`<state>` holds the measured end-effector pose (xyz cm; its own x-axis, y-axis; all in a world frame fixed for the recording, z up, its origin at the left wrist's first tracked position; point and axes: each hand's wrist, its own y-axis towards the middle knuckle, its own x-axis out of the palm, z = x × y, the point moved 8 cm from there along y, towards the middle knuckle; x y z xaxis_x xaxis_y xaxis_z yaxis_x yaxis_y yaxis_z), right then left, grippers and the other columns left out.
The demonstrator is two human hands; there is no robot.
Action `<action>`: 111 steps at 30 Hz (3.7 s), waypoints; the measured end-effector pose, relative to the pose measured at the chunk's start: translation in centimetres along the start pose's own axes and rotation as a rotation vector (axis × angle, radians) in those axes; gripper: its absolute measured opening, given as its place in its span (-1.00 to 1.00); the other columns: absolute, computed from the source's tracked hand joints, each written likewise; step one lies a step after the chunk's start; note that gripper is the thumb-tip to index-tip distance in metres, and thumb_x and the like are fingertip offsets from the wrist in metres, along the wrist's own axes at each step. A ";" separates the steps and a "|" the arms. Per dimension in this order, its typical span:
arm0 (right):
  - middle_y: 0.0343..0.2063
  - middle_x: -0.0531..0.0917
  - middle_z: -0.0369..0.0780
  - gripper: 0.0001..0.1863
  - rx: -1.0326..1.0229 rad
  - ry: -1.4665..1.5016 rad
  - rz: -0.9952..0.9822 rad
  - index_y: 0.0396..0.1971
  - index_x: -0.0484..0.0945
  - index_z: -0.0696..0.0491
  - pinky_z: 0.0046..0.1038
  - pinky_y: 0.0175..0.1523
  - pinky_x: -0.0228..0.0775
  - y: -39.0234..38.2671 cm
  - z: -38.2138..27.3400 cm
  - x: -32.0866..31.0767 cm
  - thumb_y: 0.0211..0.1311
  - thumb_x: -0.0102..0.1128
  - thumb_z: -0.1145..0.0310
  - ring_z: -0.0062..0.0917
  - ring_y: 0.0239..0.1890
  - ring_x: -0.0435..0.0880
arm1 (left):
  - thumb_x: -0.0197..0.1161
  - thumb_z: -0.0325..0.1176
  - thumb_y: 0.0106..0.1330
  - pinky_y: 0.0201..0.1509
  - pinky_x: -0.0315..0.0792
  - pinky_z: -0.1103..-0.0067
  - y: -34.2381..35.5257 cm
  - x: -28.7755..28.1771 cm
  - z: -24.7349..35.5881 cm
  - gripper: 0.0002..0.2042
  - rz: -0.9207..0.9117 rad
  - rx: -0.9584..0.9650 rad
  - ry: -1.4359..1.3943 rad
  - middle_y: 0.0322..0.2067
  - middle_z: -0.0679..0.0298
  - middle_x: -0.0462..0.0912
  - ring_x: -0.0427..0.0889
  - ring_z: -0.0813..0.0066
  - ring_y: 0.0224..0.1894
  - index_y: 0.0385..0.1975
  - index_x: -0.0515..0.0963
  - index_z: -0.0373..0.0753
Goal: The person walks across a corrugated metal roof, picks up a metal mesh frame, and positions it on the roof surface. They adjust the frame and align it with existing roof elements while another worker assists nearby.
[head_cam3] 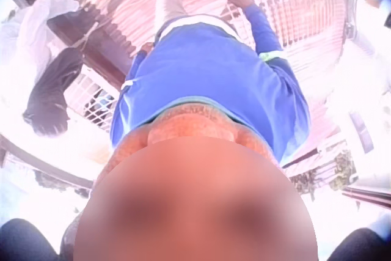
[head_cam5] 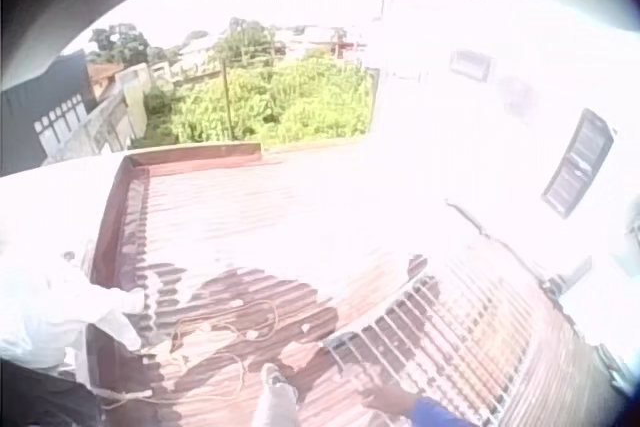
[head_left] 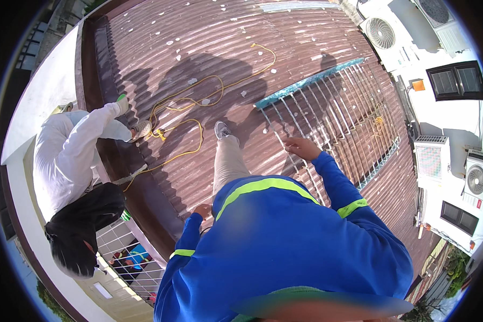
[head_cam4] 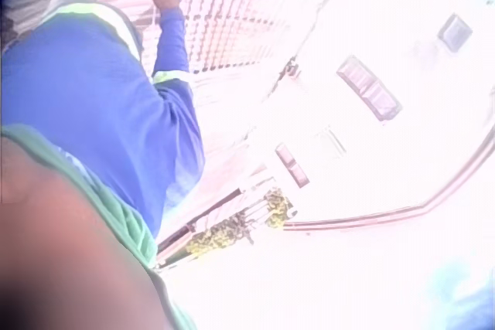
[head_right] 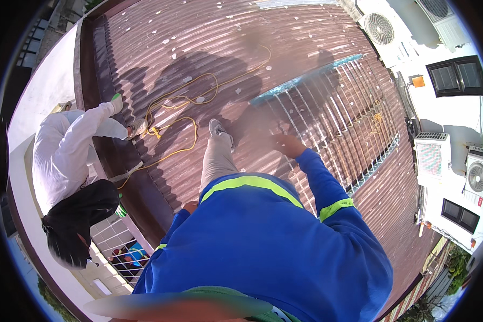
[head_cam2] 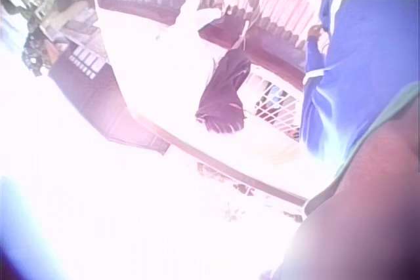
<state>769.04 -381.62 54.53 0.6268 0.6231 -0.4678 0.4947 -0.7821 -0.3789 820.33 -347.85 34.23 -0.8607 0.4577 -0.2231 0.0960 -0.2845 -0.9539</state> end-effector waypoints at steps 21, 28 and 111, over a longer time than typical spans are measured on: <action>-0.12 0.77 -0.17 -0.51 0.764 0.546 0.270 0.11 0.62 0.13 -0.37 -0.01 0.58 16.9 11.9 -8.0 0.35 0.32 0.09 -0.43 -0.12 0.75 | 0.34 -0.12 0.44 0.21 0.55 0.35 -3.7 -44.5 98.4 -0.53 0.054 1.365 0.270 0.12 0.11 0.69 0.67 0.23 0.16 0.29 0.51 -0.12; 0.04 0.68 -0.25 -0.46 0.612 0.982 0.401 0.26 0.56 0.00 -0.38 0.02 0.53 26.6 6.8 -18.1 0.35 0.29 0.10 -0.50 0.00 0.70 | 0.29 0.10 0.32 0.19 0.52 0.34 20.3 -49.8 70.1 -0.48 0.240 0.133 0.445 -0.02 -0.03 0.73 0.70 0.14 0.07 0.07 0.67 -0.18; 0.18 0.64 -0.15 -0.35 1.074 2.037 3.088 0.40 0.41 -0.12 -0.17 0.07 0.54 52.2 72.3 -79.5 0.41 0.28 -0.05 -0.29 0.14 0.69 | 0.29 -0.05 0.30 0.22 0.52 0.21 56.5 83.3 229.8 -0.49 -0.912 0.630 3.414 0.11 -0.13 0.65 0.64 -0.04 0.17 0.17 0.60 -0.23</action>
<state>701.46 -471.56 14.19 -0.9640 -0.1768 -0.1986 0.0190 0.6991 -0.7148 639.15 -519.35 7.95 0.6026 -0.7831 -0.1537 0.1683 0.3129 -0.9347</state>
